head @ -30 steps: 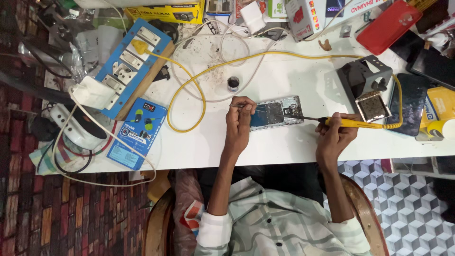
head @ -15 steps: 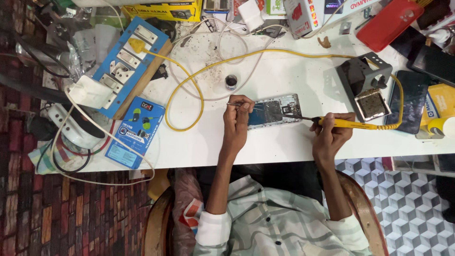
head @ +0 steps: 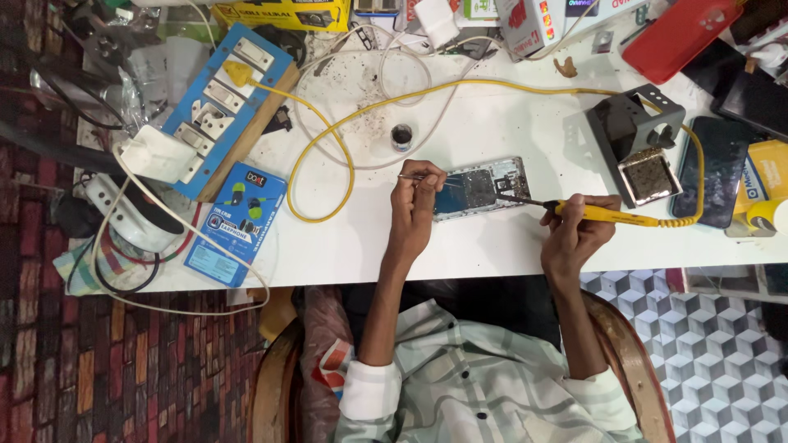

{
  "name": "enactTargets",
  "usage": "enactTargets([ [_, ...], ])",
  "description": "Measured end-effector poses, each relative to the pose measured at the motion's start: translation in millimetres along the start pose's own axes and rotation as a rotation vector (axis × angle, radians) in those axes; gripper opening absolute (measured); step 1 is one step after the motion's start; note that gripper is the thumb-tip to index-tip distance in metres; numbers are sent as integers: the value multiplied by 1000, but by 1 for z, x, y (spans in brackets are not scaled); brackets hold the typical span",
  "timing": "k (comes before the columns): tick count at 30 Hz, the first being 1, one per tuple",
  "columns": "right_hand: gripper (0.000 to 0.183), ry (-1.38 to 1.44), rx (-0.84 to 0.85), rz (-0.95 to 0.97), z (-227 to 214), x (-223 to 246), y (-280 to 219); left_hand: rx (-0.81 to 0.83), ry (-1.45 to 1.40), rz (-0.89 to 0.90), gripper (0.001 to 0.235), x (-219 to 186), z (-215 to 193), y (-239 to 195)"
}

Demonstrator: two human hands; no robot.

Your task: The person uses a soldering iron and a small tool to work on the internal components of a disassembled mobile phone. They repeatedly apply heat and manipulate parts on the circuit board while the phone remains open on the workbench.

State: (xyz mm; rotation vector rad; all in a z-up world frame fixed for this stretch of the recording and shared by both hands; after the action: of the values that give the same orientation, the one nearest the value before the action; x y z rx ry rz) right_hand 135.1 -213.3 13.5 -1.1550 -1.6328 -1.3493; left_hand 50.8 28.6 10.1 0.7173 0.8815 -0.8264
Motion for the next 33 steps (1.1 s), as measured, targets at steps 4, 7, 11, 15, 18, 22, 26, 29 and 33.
enactTargets([
  [4,24,24,-29,-3,-4,-2,0,-7,20,-24,19,3,0,0],
  [7,22,-5,-61,18,-7,-4,-1,-5,19,0,20,1,0,0],
  [11,21,25,-36,15,-6,-7,-1,-7,24,-11,21,2,-1,1],
  [15,23,23,-66,22,-7,-9,-3,4,10,-7,20,2,-1,1],
  [18,24,45,-57,31,-7,-11,-5,-4,8,-10,20,3,-2,-1],
  [22,26,53,-100,15,-11,-15,-9,-13,14,-21,18,3,-2,0],
  [26,28,21,-67,-40,-11,-18,-13,-31,43,-25,17,2,-3,0],
  [29,29,-2,-79,-98,-12,-19,-15,-11,49,-1,17,0,-1,1],
  [33,30,-2,-83,-104,-12,-22,-21,-10,20,-10,17,1,-1,1],
])
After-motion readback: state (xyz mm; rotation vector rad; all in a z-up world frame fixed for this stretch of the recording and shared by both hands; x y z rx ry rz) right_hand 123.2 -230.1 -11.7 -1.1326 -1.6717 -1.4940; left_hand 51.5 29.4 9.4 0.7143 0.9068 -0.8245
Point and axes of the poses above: each hand's wrist, its own y-axis towards the middle knuckle, its own z-axis out of the palm, x = y × z, the point moved 6 cm from there along y, towards the middle knuckle, and after that the axes turned 12 degrees about -y, right-handed, at the moved point
